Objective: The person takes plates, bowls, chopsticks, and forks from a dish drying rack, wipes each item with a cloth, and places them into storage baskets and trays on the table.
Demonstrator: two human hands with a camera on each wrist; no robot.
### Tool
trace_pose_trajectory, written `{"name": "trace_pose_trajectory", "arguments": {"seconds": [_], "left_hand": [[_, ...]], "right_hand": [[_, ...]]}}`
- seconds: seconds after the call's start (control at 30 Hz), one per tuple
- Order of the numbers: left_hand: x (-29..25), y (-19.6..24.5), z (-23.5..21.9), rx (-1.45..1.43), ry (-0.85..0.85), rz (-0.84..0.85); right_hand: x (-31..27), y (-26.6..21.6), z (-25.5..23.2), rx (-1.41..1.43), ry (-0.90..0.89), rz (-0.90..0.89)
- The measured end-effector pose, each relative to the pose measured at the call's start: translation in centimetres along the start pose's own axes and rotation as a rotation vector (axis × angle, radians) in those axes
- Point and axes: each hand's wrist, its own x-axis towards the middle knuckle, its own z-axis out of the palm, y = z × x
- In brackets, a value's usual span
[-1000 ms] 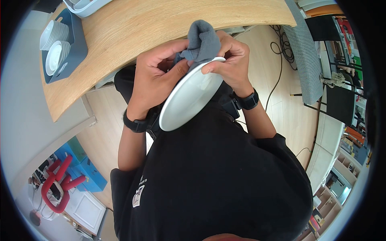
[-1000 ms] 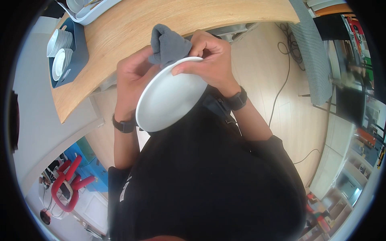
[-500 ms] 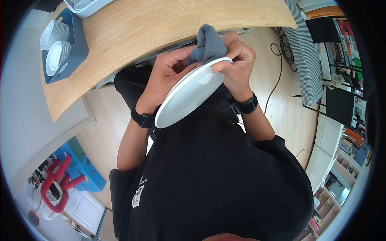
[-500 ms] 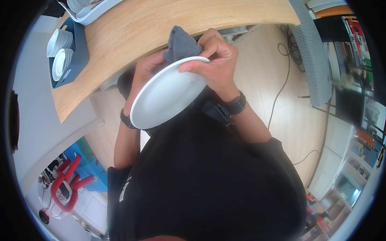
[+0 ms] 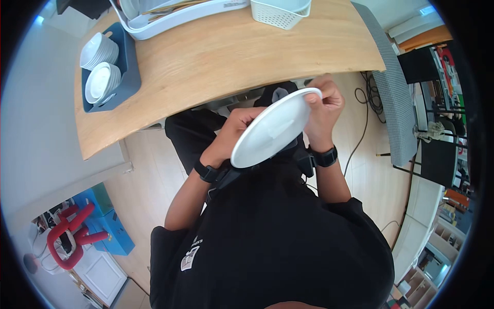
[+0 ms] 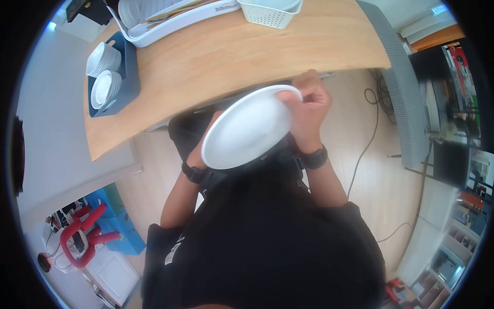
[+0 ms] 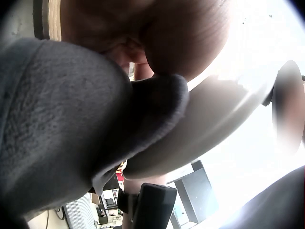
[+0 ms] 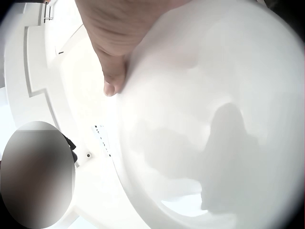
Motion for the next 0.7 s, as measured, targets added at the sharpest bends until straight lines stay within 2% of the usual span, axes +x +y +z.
{"name": "trace_pose_trajectory", "arguments": {"seconds": [0.1,0.17,0.37,0.43,0.47,0.5,0.57,0.63,0.7], "left_hand": [[-0.3,0.2,-0.1,-0.013,-0.014,0.086],[-0.6,0.2,-0.1,-0.062,0.006,-0.008],[-1.6,2.2,-0.6,-0.224,0.079,-0.028],[-1.8,2.4,-0.6,-0.212,0.167,0.067],[-1.5,2.5,-0.2,-0.225,0.212,0.168],[-1.4,2.7,0.0,-0.224,0.209,0.166],[-1.3,3.1,0.3,-0.108,0.284,0.300],[-1.2,3.8,0.3,-0.022,0.284,0.326],[-1.3,4.2,0.3,0.060,0.281,0.348]], "right_hand": [[0.8,-0.4,-0.5,-0.073,0.043,0.020],[1.3,-0.3,-1.4,-0.074,0.090,0.040],[1.5,-0.2,-3.0,-0.035,0.131,0.097],[1.4,-0.1,-3.0,-0.017,0.140,0.111],[1.3,0.0,-3.0,-0.051,0.111,0.107],[1.2,0.1,-3.0,-0.086,0.083,0.102],[1.1,0.0,-2.6,-0.068,0.069,0.111],[0.8,0.0,-2.5,-0.051,0.060,0.122],[0.8,0.4,-2.7,0.021,-0.022,0.157]]}}
